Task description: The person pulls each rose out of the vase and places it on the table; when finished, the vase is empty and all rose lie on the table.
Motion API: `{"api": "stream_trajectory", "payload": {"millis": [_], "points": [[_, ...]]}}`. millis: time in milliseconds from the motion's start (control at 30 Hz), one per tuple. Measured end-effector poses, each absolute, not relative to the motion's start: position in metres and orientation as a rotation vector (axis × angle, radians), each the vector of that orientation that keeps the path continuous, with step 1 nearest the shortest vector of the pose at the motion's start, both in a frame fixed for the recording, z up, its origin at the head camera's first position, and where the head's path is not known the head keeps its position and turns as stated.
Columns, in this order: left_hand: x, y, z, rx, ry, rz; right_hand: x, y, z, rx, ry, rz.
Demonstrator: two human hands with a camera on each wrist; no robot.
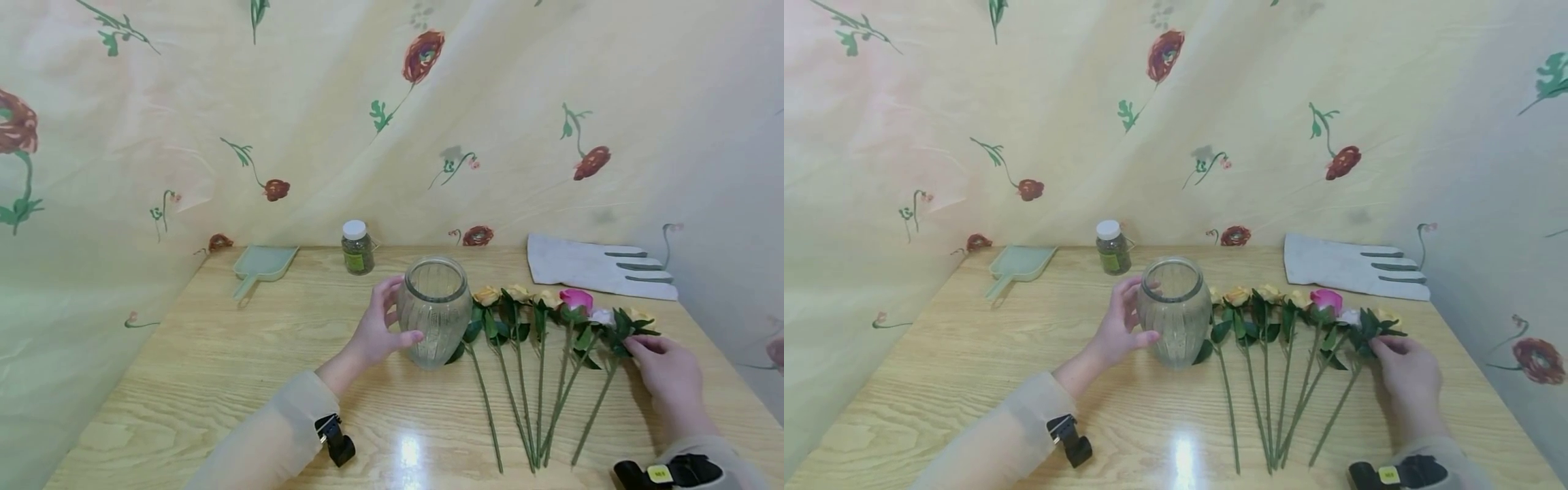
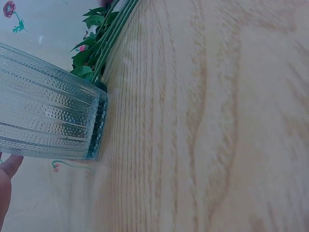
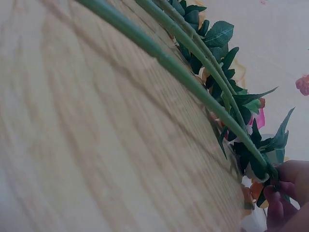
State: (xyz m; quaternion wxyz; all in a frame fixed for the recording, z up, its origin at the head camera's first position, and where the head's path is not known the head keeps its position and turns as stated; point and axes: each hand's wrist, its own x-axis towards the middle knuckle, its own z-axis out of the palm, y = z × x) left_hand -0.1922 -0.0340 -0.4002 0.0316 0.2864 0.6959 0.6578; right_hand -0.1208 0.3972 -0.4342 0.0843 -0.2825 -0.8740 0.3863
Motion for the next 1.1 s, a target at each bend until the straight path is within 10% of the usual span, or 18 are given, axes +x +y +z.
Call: {"api": "stream_trajectory", "payload": {"millis": [433, 1100], "points": [[-0.192, -0.034, -0.4, 0.888, 2.145, 2.045, -0.123, 0.409, -0.431, -1.035, -2.431, 1.302], [-0.196, -0.036, -0.399, 0.878, 2.184, 1.982, -0.152, 0.365, -0.379, -0.456, -2.591, 1.159]]}}
